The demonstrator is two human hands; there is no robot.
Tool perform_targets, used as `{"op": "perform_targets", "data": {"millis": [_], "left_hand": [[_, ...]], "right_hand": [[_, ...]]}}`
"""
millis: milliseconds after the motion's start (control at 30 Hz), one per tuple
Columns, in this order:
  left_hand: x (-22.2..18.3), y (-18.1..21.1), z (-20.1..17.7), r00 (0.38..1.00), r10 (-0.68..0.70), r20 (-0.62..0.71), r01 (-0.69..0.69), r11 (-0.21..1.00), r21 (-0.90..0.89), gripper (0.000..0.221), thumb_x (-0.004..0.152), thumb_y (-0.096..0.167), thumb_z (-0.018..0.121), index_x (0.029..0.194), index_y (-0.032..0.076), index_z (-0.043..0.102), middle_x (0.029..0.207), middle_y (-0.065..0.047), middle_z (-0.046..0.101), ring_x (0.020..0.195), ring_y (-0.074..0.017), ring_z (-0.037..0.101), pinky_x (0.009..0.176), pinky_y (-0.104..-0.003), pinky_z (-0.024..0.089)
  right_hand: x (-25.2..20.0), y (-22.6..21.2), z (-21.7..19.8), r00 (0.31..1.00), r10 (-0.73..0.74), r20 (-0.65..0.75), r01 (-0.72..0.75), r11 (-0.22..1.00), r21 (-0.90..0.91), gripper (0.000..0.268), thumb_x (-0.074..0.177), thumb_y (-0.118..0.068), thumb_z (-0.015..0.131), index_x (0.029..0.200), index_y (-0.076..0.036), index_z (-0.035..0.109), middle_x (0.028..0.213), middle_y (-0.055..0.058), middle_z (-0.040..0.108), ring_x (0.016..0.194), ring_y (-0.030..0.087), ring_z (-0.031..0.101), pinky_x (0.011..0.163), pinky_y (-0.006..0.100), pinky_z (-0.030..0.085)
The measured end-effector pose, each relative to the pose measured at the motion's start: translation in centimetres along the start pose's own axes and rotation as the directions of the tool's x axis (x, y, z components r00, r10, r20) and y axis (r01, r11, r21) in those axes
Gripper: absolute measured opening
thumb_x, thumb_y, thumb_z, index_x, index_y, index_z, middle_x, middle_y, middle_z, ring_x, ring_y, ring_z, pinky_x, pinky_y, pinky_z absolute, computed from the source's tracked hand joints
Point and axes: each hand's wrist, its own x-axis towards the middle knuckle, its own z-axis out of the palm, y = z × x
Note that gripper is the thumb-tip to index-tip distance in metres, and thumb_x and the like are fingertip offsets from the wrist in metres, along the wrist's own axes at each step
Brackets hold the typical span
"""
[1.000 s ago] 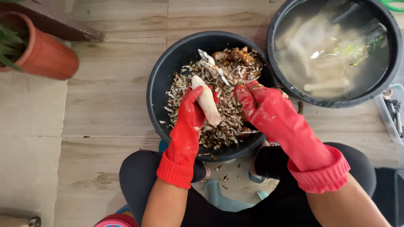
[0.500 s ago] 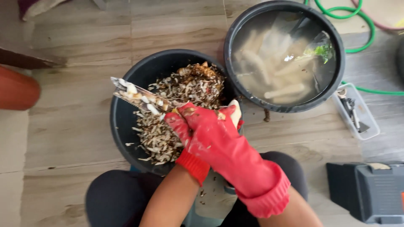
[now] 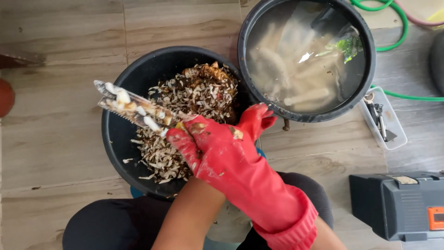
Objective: A person wearing red rubber gloves uses a knife to peel the skin off a root vegetable over a bin of peels.
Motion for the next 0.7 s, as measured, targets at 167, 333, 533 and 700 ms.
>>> {"op": "perform_targets", "data": {"millis": [167,333,533,700], "left_hand": [[-5.6,6.7,-12.3,0.725,0.293,0.623,0.000,0.905,-0.425,0.040,0.110,0.039,0.049,0.145,0.019,0.049,0.131,-0.007,0.058,0.123,-0.0205,0.052,0.118,-0.045,0.035],[1.7,11.7,-30.9,0.664,0.446,-0.600,0.197,0.670,0.716,0.035,0.088,0.033,0.061,0.103,0.003,0.069,0.095,-0.018,0.069,0.084,-0.0318,0.066,0.069,-0.045,0.055],[-1.5,13.6,-38.0,0.543,0.617,-0.570,0.220,0.551,0.805,0.068,0.089,0.045,0.064,0.145,0.009,0.049,0.149,-0.012,0.054,0.138,-0.0300,0.050,0.115,-0.038,0.037],[-18.1,15.8,-13.7,0.809,0.399,-0.431,0.100,0.630,0.770,0.048,0.100,0.010,0.053,0.148,0.013,0.048,0.130,-0.014,0.062,0.095,-0.0205,0.065,0.077,-0.029,0.060]], "right_hand": [[-0.6,-1.8,-0.5,0.997,-0.033,0.076,0.026,0.995,0.092,0.026,0.102,-0.035,0.059,0.111,-0.016,0.074,0.095,-0.002,0.080,0.089,0.010,0.076,0.072,0.028,0.058],[0.4,-2.6,-4.4,0.950,0.252,0.182,-0.254,0.967,-0.013,0.023,0.105,-0.024,0.060,0.109,-0.007,0.075,0.085,0.008,0.077,0.073,0.017,0.074,0.066,0.031,0.061],[0.4,-3.9,-4.7,0.962,0.224,0.154,-0.218,0.974,-0.056,0.032,0.116,-0.016,0.045,0.122,-0.001,0.071,0.079,0.011,0.069,0.063,0.016,0.069,0.057,0.028,0.057],[0.9,-4.7,-3.7,0.968,0.186,0.169,-0.170,0.980,-0.104,0.036,0.117,-0.017,0.043,0.125,0.001,0.073,0.080,0.011,0.067,0.065,0.018,0.068,0.065,0.032,0.054]]}}
